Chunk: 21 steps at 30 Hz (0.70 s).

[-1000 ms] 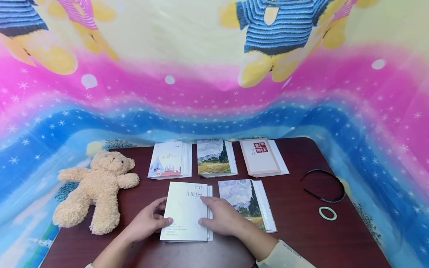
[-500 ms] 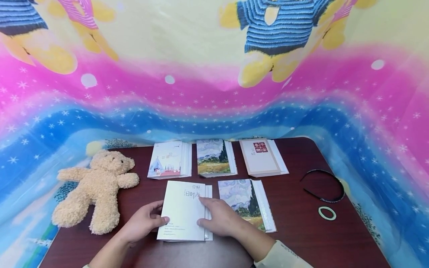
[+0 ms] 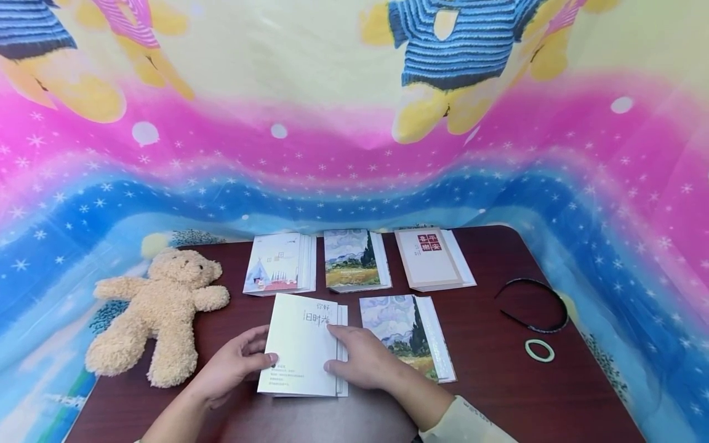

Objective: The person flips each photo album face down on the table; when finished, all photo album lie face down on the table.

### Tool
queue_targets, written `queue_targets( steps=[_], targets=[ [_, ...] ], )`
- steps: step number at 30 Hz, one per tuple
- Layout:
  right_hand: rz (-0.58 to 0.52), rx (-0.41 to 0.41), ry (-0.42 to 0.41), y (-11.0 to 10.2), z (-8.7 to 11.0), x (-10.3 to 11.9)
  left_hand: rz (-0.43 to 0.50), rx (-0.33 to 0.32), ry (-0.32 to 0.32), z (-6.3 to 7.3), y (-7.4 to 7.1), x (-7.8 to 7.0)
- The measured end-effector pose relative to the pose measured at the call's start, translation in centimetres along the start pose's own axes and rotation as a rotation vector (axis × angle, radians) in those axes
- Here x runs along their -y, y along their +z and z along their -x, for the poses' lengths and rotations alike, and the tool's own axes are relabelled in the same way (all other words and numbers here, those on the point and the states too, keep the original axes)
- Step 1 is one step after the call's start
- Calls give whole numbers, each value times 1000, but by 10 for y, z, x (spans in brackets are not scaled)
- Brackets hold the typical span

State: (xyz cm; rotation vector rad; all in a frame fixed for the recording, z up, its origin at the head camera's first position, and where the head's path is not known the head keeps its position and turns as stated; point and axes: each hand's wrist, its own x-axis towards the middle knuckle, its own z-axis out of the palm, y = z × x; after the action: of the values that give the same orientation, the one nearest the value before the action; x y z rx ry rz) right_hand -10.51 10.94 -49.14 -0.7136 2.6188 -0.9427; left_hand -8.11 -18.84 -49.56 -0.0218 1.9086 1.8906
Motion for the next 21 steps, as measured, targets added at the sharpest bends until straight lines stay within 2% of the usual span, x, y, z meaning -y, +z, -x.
queue_targets(
  steps=[5,14,21],
  targets=[
    [-29,-2,-2,-2,0,1,-1,-16,3,1,3,-1],
    [-106,22,7,-3,-1,0,73,35,27,8,9,-8],
    [-177,36,-12,-1,-3,-2,44,51,51,12,10,-17]
  ],
)
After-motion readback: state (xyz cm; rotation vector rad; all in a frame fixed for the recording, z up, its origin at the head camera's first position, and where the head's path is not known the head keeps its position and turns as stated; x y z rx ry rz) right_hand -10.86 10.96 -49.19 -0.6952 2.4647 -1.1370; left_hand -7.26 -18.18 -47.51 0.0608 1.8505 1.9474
